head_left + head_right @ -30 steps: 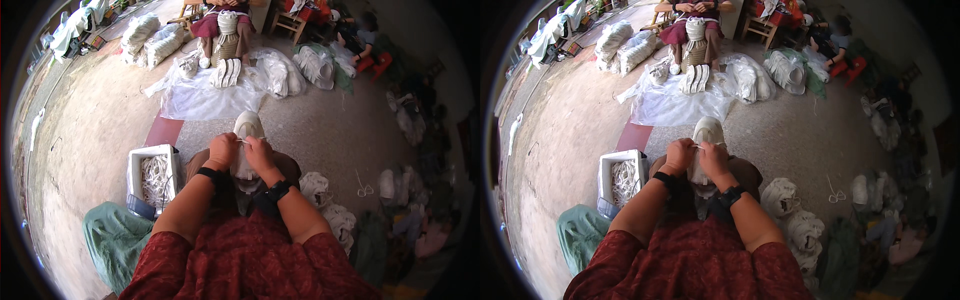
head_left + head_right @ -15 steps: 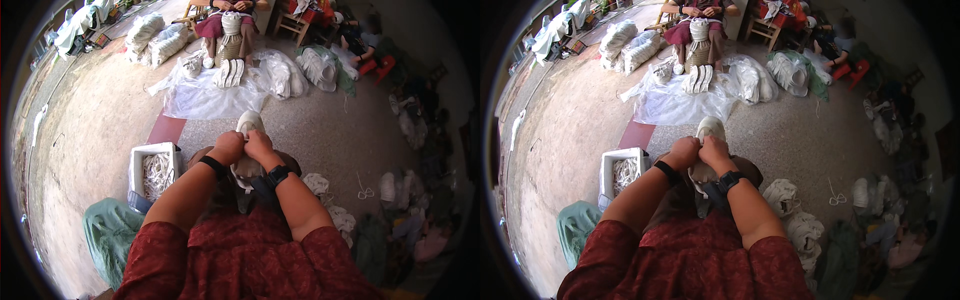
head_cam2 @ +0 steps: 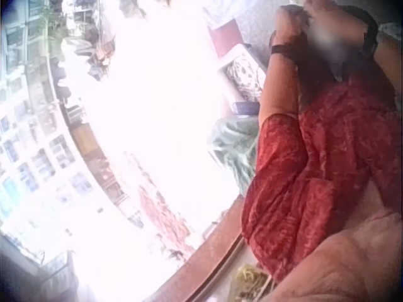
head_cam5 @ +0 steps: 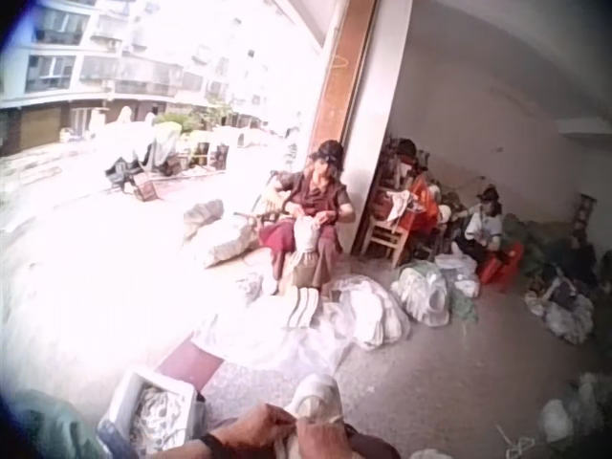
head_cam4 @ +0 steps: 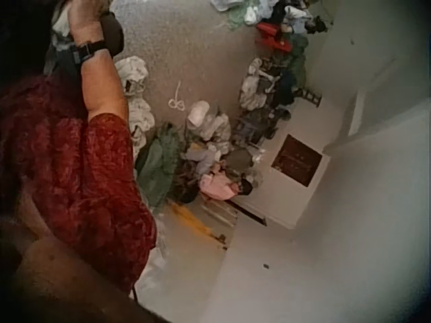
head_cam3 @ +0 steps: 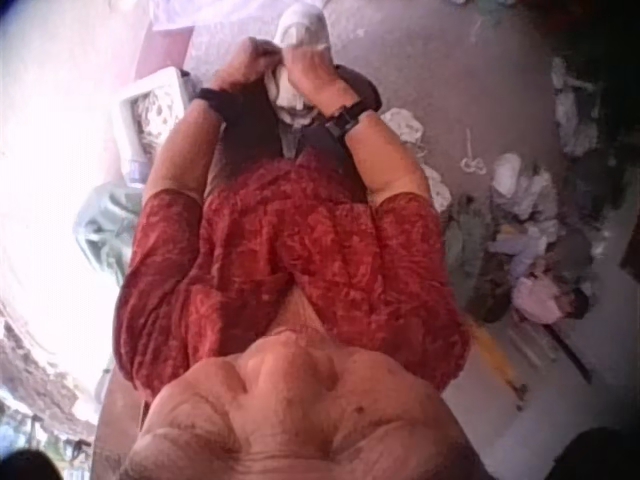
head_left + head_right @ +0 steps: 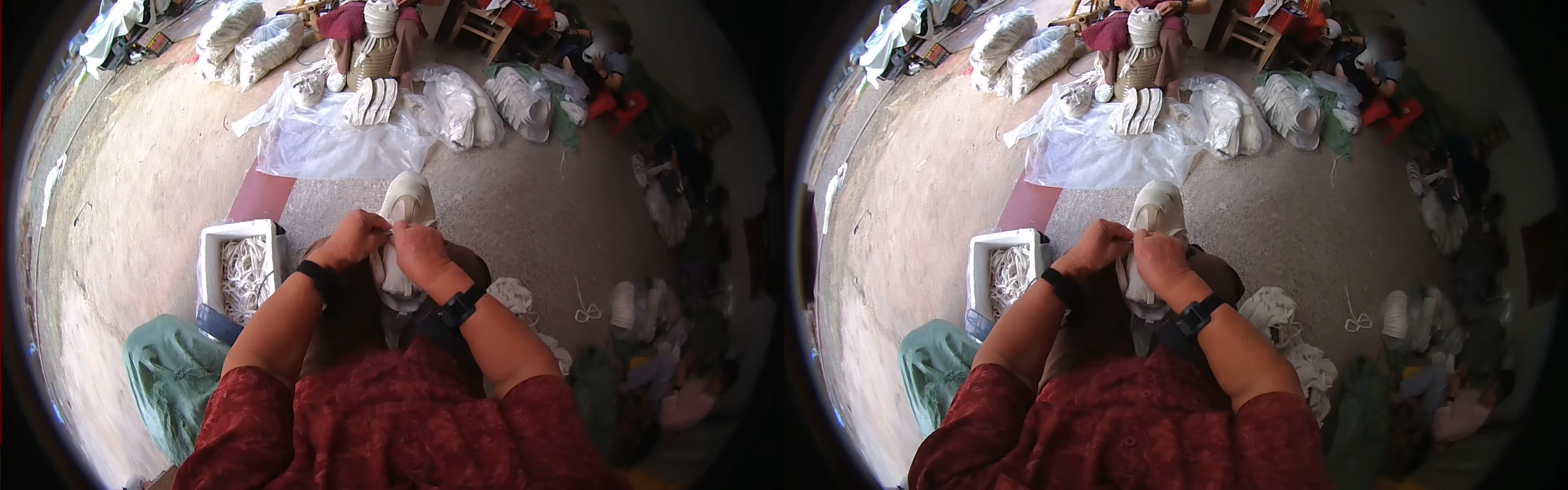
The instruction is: Lacing a white sneaker in a shoe manufacturing facility.
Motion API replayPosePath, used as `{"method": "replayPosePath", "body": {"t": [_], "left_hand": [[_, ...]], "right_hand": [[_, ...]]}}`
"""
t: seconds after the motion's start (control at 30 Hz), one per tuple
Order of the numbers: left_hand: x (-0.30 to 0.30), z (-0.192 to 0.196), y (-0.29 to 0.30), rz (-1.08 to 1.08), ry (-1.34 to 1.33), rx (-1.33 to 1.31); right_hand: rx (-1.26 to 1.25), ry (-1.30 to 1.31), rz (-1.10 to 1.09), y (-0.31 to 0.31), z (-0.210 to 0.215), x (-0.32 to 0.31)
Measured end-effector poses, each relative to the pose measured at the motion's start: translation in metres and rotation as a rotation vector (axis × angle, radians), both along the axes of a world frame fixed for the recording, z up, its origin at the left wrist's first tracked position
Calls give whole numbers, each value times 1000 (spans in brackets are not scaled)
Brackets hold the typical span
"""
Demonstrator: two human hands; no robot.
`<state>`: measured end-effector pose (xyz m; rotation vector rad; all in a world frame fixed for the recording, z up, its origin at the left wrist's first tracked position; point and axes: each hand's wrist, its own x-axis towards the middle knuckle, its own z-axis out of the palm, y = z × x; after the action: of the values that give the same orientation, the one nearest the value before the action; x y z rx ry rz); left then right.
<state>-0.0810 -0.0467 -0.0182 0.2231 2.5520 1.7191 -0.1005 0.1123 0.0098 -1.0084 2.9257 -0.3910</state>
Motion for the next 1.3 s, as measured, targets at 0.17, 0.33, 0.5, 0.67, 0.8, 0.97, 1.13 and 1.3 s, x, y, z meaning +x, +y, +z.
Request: {"method": "replayPosePath", "body": {"t": [0.17,0.33,0.5,0.67,0.8,0.97,1.13,1.3], "left_hand": [[-2,-4,-4,-40,-60,-3],[-4,-9,-2,70,-70,40],[-2,-7,2,114,-37,-73],[33,21,6,61,180,-136],[107,150,35,-275,-10,331],[132,174,51,-312,570,-20],[140,184,69,-200,781,-137],[151,192,83,-165,765,-135]], "right_hand": [[264,160,255,-9,7,-4],[254,-177,507,6,18,15],[-542,-1218,974,22,92,132],[-670,-1277,625,47,129,119],[-998,-979,535,82,133,113],[-965,-570,409,87,140,119],[-1106,-250,246,86,141,122],[-1225,-455,263,76,139,117]]}}
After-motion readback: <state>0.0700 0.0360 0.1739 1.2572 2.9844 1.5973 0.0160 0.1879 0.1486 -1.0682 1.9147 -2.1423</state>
